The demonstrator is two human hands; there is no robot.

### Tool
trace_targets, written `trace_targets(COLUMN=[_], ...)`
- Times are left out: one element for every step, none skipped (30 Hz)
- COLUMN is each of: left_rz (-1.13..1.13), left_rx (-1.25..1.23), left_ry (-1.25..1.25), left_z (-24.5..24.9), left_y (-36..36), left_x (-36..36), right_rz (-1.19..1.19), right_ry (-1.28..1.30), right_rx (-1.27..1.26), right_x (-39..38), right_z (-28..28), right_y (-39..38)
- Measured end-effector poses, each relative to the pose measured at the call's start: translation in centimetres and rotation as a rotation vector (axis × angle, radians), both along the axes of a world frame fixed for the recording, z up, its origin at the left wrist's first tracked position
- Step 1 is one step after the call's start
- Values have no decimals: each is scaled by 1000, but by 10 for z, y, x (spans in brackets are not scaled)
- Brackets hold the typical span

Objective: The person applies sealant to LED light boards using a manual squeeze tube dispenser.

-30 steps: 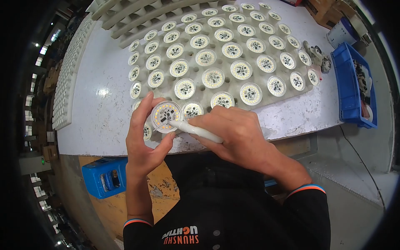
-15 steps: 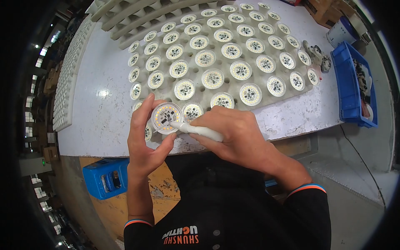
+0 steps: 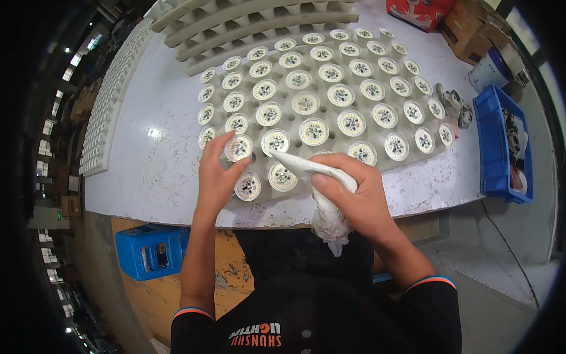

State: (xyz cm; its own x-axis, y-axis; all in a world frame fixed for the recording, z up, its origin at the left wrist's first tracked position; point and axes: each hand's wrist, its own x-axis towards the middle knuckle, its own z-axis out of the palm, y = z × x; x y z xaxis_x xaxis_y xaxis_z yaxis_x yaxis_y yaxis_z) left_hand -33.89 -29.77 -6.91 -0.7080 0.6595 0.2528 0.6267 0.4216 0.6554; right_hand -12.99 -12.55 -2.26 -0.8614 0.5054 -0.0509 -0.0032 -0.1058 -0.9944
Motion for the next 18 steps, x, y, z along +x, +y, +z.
trace_targets(left_rz=[-2,-5,-1,-6,-11,-16,-4,7,18,-75,-168,-258,-329,-389,-447,-480,-440,-383], left_rx=[-85,-170,-203,-235,-267,-301,-258,-216,-174,-76,21,120,134,158,191,237,269,298], left_ry=[66,132,127,140,155,168,196,226,256,100,-59,-219,-504,-784,-900,-1000,-930,-858], left_z=[-3,-4,-3,-1,4,8,11,15,19,25,32,38,44,47,40,31,22,16], left_y=[0,0,0,0,-1,-1,-2,-2,-2,-3,-4,-6,-5,-2,3,7,10,12], left_x=[-1,-2,-1,-1,-2,-1,2,8,15,23,34,47,62,78,92,103,113,122], right_rz=[-1,-1,-1,-2,-3,-4,-3,-2,-3,-4,-13,-19,-20,-51,-60,-40,-14,-6], right_ry=[-2,0,1,0,0,-2,-2,7,18,27,21,13,4,8,23,50,32,58], right_rx=[13,5,-3,-12,-11,-10,-9,-9,-11,-13,-36,-60,-82,-21,40,95,177,352], right_x=[0,0,0,1,1,1,1,1,0,-1,-2,-5,-6,-6,-9,-17,-21,-25], right_z=[0,-1,-1,-1,-1,0,0,-1,-3,-4,-3,-2,0,2,4,4,3,-2], right_y=[0,1,2,2,2,2,2,2,2,1,-1,-5,-7,-10,-15,-23,-27,-30])
